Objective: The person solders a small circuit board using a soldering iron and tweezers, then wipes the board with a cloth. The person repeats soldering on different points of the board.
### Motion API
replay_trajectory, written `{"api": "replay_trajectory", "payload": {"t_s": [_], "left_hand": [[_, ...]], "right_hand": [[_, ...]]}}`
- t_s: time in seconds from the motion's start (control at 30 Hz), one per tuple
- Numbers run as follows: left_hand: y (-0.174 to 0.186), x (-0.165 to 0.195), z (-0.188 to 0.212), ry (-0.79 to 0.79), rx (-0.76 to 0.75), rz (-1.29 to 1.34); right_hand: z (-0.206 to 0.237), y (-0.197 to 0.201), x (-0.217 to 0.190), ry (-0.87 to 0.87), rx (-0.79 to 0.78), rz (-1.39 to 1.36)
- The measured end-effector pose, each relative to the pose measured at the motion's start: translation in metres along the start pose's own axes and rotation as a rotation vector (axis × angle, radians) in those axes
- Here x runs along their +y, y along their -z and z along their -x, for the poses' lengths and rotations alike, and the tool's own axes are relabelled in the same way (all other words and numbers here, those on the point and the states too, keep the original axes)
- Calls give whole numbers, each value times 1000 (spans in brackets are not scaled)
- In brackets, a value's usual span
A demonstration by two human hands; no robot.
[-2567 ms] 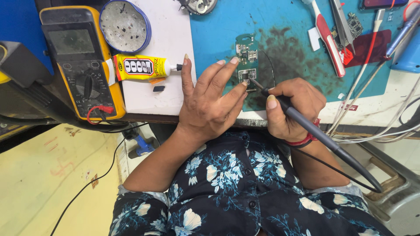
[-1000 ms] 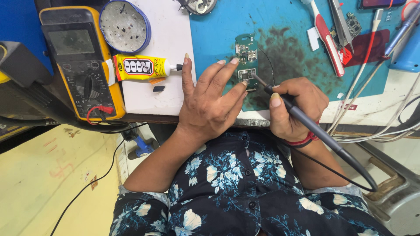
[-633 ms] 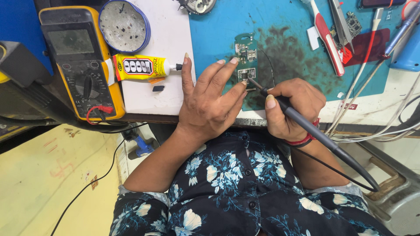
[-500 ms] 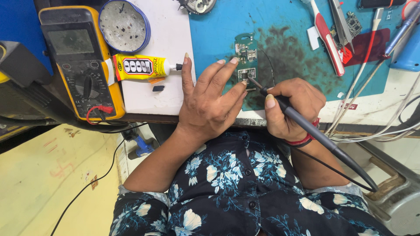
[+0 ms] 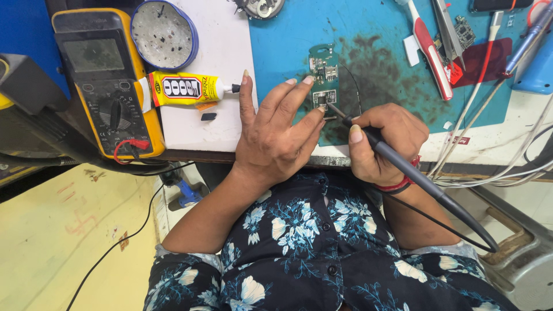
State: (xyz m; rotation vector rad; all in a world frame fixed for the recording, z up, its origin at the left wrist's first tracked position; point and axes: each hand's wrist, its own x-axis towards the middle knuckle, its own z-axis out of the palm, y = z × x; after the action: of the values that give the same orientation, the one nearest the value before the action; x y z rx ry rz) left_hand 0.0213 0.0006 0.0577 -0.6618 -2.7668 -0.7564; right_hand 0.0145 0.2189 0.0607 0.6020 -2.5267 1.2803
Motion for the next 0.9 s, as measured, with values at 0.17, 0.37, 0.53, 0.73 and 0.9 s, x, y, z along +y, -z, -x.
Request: {"api": "replay_trajectory", "payload": {"t_s": [0.17,0.37,0.53,0.73,0.9], "left_hand": [[0,-1,0,-1,0,12],[-1,-1,0,1,2,14],[0,0,0,1,3,8],[0,-1,1,2,0,-1],[-1,-1,1,0,4,8]], "right_hand": [[0,-1,-1,-1,3,3],[1,0,-1,2,6,21],[0,0,-2,10,10,29],[-1,2,-4,5,-8,30],[-2,2,-4,16,-13,40]]}}
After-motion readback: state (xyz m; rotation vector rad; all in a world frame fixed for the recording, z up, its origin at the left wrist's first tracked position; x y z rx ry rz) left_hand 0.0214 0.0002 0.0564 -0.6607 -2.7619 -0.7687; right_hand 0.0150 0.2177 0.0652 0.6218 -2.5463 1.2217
